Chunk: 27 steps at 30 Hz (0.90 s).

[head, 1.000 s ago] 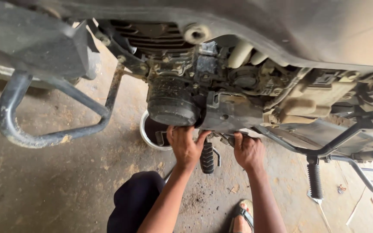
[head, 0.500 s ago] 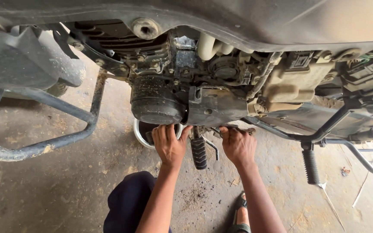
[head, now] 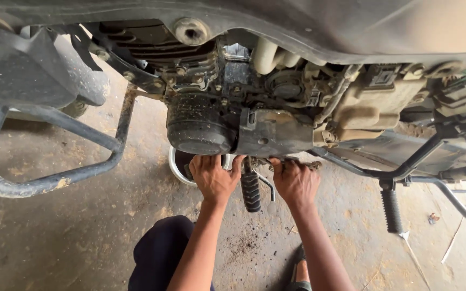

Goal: Installing and securing a protective cover on a motorcycle engine.

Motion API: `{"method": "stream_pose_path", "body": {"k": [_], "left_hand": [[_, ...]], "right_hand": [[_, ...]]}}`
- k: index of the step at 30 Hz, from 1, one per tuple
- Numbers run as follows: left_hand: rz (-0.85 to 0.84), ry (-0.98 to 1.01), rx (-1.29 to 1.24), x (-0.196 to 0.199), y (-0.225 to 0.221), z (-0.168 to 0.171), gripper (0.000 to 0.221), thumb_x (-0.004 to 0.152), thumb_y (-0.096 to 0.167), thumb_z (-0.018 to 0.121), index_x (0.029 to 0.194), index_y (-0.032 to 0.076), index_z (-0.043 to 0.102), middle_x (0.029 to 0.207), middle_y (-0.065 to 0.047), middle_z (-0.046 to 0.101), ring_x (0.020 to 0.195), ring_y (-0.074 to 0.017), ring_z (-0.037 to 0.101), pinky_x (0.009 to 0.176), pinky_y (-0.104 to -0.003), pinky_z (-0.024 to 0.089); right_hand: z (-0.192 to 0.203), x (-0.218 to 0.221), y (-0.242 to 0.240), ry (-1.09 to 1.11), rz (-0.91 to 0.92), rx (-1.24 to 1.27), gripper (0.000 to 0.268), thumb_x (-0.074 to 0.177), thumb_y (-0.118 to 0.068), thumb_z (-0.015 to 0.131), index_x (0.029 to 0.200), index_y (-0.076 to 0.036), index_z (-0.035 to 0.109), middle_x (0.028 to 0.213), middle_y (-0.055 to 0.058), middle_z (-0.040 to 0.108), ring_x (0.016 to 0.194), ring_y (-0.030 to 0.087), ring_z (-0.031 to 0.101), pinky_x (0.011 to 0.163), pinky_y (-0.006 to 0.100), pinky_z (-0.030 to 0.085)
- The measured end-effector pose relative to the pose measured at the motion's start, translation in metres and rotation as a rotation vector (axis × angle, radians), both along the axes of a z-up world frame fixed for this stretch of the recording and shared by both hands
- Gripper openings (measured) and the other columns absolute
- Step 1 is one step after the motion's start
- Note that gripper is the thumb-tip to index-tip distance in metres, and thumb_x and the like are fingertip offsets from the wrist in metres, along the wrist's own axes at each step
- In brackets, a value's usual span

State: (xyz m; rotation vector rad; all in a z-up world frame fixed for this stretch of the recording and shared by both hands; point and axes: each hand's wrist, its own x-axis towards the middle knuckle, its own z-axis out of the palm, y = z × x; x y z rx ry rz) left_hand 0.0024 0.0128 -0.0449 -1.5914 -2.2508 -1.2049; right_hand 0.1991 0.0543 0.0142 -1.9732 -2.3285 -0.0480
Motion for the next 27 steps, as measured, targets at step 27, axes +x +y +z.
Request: {"method": "stream_pose_path", "body": {"k": [27], "left_hand": [[-0.126,0.028,-0.081,0.0,-0.012,0.046,0.073,0.091,0.064,0.069,0.107,-0.007,0.074,0.102,-0.023,0.075,0.101,-0.0332,0.067,0.098,-0.045,0.047]], "right_hand": [[0.046,-0.004,-0.025,0.665,0.179,0.519,0.043,0.102,-0.045,0.072,0.113,-0.003,0.071,0.1,0.006,0.074,0.082,0.019,0.07,0.07,0.033,0.054]]}}
